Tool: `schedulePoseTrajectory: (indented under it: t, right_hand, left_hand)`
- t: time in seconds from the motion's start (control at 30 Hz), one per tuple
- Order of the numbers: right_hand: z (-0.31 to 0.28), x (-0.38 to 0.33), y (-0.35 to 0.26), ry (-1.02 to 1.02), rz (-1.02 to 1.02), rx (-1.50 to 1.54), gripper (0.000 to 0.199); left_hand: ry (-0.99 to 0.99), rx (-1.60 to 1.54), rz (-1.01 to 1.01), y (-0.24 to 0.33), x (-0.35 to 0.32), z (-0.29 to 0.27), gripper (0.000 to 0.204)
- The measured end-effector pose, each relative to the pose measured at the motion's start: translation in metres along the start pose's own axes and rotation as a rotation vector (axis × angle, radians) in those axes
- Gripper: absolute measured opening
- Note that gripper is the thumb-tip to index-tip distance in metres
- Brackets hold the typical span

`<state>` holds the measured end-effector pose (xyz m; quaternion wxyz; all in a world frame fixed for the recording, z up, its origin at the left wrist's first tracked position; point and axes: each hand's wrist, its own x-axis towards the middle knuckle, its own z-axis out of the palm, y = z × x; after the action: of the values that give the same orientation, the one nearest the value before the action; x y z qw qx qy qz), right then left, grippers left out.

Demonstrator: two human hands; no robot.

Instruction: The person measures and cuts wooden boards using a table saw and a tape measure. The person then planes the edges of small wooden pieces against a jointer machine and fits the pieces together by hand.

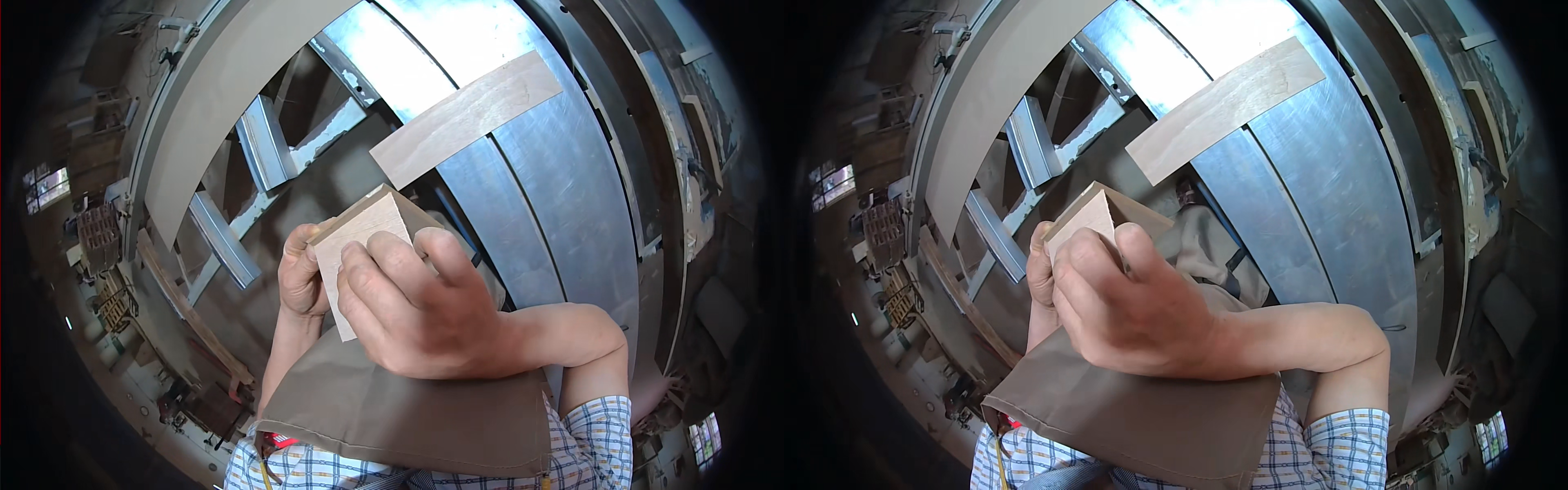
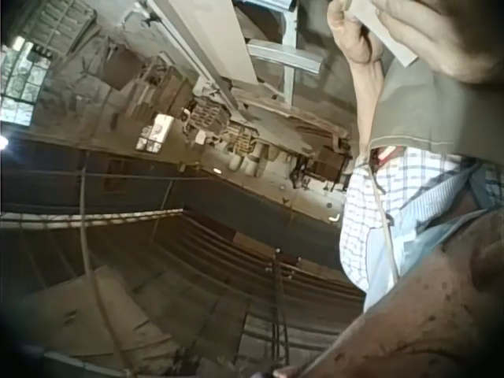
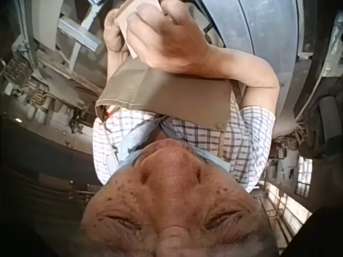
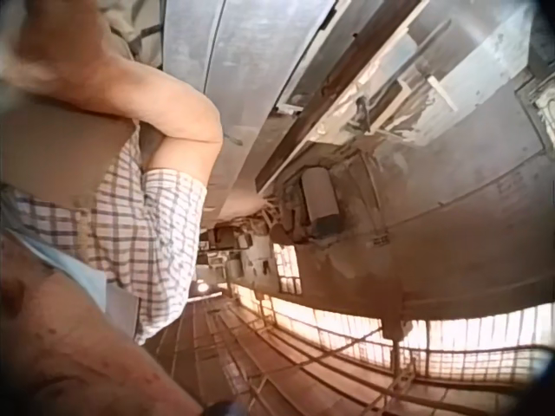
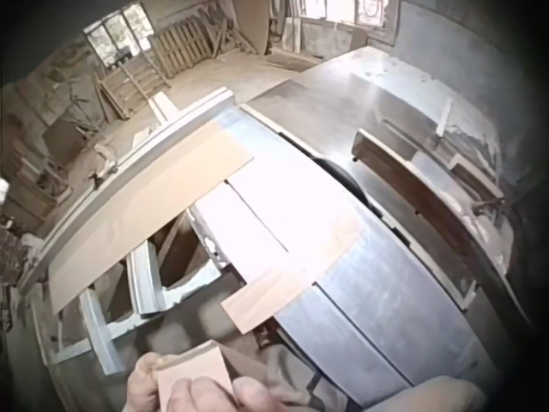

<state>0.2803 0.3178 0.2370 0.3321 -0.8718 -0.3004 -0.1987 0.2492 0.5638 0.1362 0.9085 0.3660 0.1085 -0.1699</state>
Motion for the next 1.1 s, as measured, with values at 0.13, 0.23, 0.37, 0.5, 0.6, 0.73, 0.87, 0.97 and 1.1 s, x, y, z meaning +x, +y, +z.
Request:
schedulePoseTrajectory:
  t: [0.13, 0.23, 0.37, 0.5, 0.6, 0.73, 0.87, 0.97, 1.1]
  right_hand:
    - [-0.018, -0.01, 0.013, -0.077, -0.004, 0.056, 0.025]
    - [-0.027, -0.014, 0.02, -0.083, -0.018, 0.063, 0.025]
    - [-0.035, -0.018, 0.03, -0.085, -0.039, 0.069, 0.026]
    - [-0.041, -0.019, 0.039, -0.089, -0.055, 0.05, 0.026]
    - [-0.042, -0.02, 0.043, -0.084, -0.055, 0.056, 0.025]
    - [-0.04, -0.017, 0.049, -0.053, -0.052, 0.057, 0.025]
    - [-0.04, -0.017, 0.057, -0.057, -0.065, 0.079, 0.023]
    - [-0.036, -0.018, 0.063, -0.049, -0.108, 0.092, 0.022]
    - [-0.03, -0.009, 0.066, -0.058, -0.157, 0.133, 0.021]
  left_hand:
    - [-0.008, 0.018, 0.005, -0.013, 0.001, 0.021, 0.028]
    - [-0.067, -0.095, -0.058, -0.016, 0.007, 0.04, 0.025]
    - [-0.021, -0.18, -0.156, -0.021, 0.01, 0.052, 0.024]
    - [0.093, -0.338, -0.272, -0.027, 0.004, 0.04, 0.024]
    - [0.122, -0.347, -0.277, -0.029, 0.004, 0.038, 0.024]
    - [0.033, -0.045, -0.065, -0.024, 0.011, 0.063, 0.024]
    - [0.022, 0.173, 0.031, -0.01, 0.013, 0.073, 0.025]
    - [0.038, 0.292, 0.083, -0.003, 0.01, 0.074, 0.025]
    - [0.092, 0.403, 0.145, 0.008, 0.001, 0.073, 0.024]
